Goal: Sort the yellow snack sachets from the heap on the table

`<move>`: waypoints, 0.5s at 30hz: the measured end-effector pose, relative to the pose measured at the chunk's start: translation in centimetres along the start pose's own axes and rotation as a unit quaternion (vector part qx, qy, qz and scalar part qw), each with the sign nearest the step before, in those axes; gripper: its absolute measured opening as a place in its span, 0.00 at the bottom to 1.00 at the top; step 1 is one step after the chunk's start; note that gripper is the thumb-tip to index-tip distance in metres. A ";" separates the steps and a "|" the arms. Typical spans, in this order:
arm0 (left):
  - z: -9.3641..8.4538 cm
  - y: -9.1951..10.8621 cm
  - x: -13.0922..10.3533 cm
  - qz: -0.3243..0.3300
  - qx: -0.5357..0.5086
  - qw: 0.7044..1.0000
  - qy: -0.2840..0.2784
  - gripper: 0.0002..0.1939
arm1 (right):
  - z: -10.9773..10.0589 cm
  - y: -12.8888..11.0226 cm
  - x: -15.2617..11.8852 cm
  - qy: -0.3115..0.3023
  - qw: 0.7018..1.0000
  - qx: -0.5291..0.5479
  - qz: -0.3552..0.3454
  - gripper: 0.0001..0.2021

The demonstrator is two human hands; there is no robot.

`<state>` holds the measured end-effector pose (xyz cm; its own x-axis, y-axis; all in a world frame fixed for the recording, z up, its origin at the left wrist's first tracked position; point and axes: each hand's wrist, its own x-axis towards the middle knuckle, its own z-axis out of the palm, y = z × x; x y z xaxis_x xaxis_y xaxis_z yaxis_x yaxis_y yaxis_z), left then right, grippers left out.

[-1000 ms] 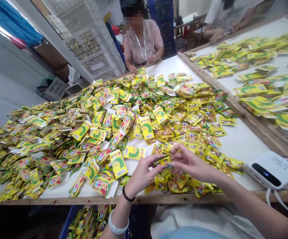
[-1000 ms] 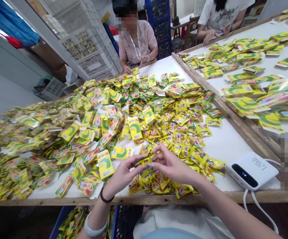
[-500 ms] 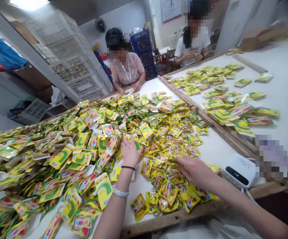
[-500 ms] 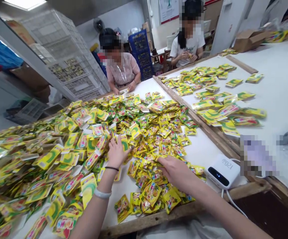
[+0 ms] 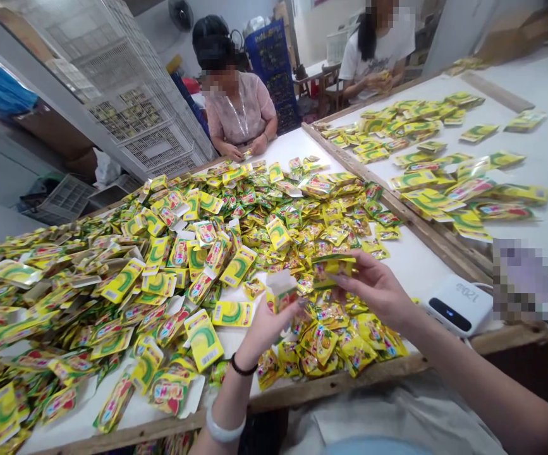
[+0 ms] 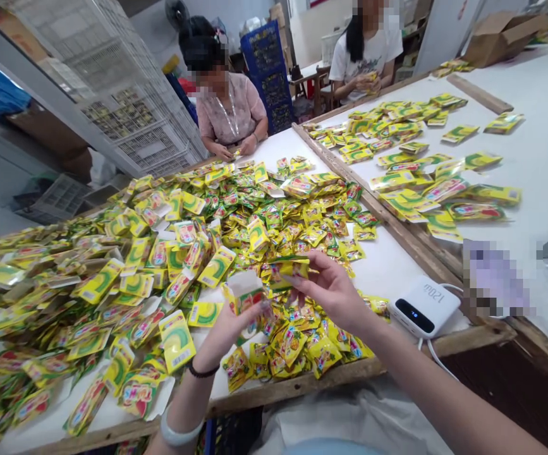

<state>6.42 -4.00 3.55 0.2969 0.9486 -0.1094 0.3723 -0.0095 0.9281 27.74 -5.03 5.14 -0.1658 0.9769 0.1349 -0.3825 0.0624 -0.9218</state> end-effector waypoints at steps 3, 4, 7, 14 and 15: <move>1.9 1.6 -1.5 0.001 -0.059 0.997 -0.040 0.16 | 0.9 -0.5 0.8 -0.047 0.999 0.003 -0.015 0.11; 2.2 2.0 -1.8 0.000 -0.058 0.997 -0.044 0.16 | 1.0 -0.7 0.9 -0.068 0.997 -0.019 -0.016 0.10; 2.5 2.8 -2.3 -0.001 -0.039 0.997 -0.065 0.16 | 0.8 -1.4 0.5 -0.134 0.973 -0.183 -0.033 0.06; 3.4 2.2 -2.5 0.034 0.010 0.991 -0.128 0.19 | 1.1 -3.5 -1.2 -0.254 0.844 -0.472 -0.017 0.13; 3.4 1.9 -2.4 0.029 -0.005 0.990 -0.136 0.20 | 0.9 -3.5 -1.4 -0.249 0.849 -0.465 0.003 0.13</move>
<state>9.43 -7.42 4.35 0.5445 0.8259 -0.1463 0.3399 -0.0579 0.9387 28.50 -6.84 8.47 -0.6175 0.7847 0.0532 0.4654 0.4191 -0.7796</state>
